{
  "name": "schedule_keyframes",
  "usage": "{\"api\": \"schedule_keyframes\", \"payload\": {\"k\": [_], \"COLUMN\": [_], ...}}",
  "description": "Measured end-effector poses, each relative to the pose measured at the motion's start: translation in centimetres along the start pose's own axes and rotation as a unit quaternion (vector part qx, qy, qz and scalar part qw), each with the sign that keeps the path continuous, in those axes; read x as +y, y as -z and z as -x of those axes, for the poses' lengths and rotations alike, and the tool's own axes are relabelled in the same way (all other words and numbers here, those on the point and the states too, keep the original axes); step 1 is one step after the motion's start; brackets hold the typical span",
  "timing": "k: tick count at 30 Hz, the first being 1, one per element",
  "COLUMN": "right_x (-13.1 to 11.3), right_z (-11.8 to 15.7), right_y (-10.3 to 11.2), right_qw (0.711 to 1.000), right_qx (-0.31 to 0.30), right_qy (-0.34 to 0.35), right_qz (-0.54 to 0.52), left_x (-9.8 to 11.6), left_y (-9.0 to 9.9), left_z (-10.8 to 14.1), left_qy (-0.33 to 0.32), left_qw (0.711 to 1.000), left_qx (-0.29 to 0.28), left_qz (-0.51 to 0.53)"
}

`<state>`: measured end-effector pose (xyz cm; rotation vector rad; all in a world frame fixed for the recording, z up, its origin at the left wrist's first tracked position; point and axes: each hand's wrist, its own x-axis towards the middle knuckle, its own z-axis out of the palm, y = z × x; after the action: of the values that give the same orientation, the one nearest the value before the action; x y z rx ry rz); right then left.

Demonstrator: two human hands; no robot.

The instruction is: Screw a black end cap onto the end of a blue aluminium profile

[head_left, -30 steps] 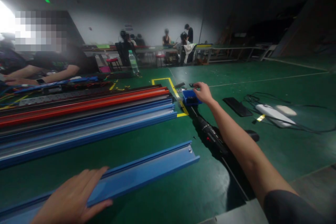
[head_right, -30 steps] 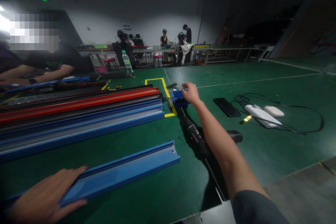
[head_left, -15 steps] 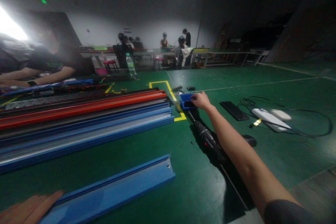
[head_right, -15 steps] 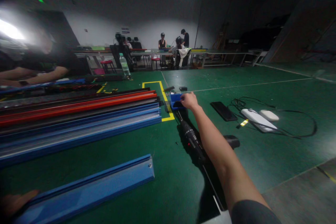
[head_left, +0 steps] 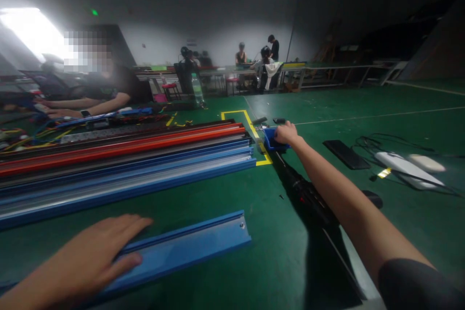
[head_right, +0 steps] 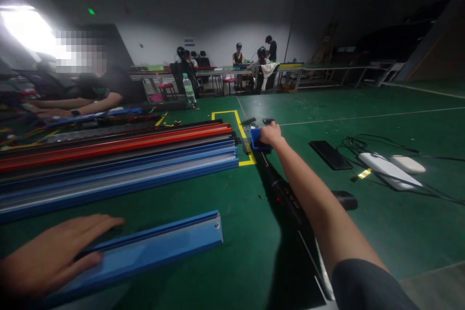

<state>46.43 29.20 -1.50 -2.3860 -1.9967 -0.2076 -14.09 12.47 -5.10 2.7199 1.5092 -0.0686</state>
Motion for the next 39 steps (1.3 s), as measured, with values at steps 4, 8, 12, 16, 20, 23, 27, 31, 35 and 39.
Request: {"api": "schedule_keyframes", "payload": {"k": [4, 8, 12, 16, 20, 23, 27, 31, 35, 39], "right_x": [0.0, 0.5, 0.9, 0.7, 0.2, 0.1, 0.2, 0.5, 0.5, 0.3], "right_z": [0.5, 1.3, 1.7, 1.6, 1.4, 1.1, 0.8, 0.7, 0.8, 0.7], "right_y": [-0.2, -0.2, -0.1, -0.1, -0.4, -0.7, -1.1, -1.1, -1.1, -1.1], "right_qw": [1.0, 1.0, 0.999, 0.998, 0.998, 0.997, 0.996, 0.993, 0.99, 0.987], "right_qx": [0.01, 0.017, 0.023, 0.021, 0.011, 0.006, -0.005, -0.013, -0.017, -0.02], "right_qy": [-0.005, -0.017, -0.012, -0.003, 0.009, 0.022, 0.032, 0.038, 0.053, 0.053], "right_qz": [-0.002, 0.012, 0.044, 0.064, 0.066, 0.07, 0.088, 0.113, 0.131, 0.148], "left_x": [9.1, 17.8, 21.1, 20.6, 19.9, 20.0, 19.9, 19.4, 18.8, 17.5], "left_y": [3.9, 4.1, 1.9, 0.5, 0.8, 1.2, 1.6, 1.8, 1.7, 1.8], "left_z": [-5.1, -8.4, -10.3, -10.6, -10.0, -9.8, -9.9, -10.0, -10.8, -12.6], "left_qy": [-0.115, -0.262, -0.284, -0.244, -0.235, -0.242, -0.266, -0.289, -0.3, -0.295], "left_qw": [0.993, 0.965, 0.958, 0.966, 0.963, 0.962, 0.958, 0.953, 0.95, 0.953], "left_qx": [-0.011, 0.005, 0.029, 0.002, -0.029, -0.02, 0.006, 0.03, 0.05, 0.028], "left_qz": [0.004, 0.019, 0.04, 0.092, 0.125, 0.127, 0.109, 0.087, 0.075, 0.07]}}
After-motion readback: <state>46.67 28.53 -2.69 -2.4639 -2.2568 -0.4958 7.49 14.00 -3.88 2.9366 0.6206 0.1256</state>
